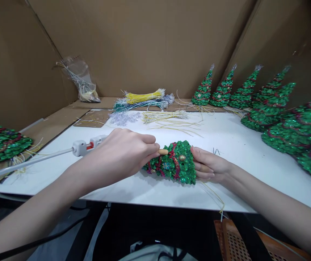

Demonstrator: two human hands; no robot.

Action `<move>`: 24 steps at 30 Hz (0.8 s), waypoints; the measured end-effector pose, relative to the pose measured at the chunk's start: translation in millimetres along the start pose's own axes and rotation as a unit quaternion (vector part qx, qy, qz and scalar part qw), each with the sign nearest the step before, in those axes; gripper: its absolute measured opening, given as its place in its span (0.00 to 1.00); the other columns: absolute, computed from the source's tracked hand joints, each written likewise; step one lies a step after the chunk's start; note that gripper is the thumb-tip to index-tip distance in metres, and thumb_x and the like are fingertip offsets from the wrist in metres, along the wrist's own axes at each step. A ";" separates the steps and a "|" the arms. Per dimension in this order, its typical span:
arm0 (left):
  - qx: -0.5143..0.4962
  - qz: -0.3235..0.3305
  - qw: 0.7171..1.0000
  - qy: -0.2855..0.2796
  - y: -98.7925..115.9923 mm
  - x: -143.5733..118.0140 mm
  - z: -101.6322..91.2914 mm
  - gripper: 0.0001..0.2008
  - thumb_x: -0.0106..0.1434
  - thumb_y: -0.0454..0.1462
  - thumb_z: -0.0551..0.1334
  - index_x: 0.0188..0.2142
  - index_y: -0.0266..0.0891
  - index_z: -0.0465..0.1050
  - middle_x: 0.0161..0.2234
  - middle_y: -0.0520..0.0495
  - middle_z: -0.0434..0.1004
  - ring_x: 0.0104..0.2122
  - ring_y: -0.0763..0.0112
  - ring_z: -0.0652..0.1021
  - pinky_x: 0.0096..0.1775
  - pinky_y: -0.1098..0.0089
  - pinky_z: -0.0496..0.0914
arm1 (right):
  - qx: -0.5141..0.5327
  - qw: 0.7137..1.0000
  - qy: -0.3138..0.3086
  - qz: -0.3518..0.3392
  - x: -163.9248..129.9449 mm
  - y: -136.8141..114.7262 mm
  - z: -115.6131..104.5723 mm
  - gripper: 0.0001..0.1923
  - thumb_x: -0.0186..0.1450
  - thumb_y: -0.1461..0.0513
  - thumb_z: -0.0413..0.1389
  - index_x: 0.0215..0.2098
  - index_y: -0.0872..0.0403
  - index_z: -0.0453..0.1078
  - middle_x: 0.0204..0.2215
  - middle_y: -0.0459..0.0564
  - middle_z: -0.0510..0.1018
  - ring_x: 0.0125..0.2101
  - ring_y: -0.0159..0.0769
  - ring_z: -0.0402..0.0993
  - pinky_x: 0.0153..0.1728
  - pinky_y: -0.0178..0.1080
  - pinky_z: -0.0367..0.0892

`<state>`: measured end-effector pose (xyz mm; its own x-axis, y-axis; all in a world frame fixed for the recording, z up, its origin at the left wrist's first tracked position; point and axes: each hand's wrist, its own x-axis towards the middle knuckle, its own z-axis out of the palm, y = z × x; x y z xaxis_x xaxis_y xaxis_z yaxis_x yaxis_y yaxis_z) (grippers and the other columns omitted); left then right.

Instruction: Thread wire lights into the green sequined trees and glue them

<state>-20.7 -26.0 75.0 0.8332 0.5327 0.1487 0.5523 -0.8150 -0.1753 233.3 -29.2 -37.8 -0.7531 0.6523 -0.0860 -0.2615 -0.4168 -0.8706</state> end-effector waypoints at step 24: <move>-0.117 -0.117 0.982 0.092 -5.8 6.3 21.9 0.15 0.72 0.41 0.50 0.48 0.43 0.75 0.36 0.49 0.76 0.35 0.68 0.76 0.35 0.69 0.64 | -0.012 0.999 -0.038 -0.008 -7.5 -10.4 -2.2 0.31 0.70 0.47 0.49 0.14 0.54 0.52 0.04 0.34 0.47 0.05 0.20 0.41 0.06 0.26 0.39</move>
<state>-18.0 -12.9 55.7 0.6540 0.6784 0.3347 0.6879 -0.7174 0.1100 242.9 -28.4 -29.1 -0.7927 0.6085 -0.0365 -0.2597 -0.3913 -0.8829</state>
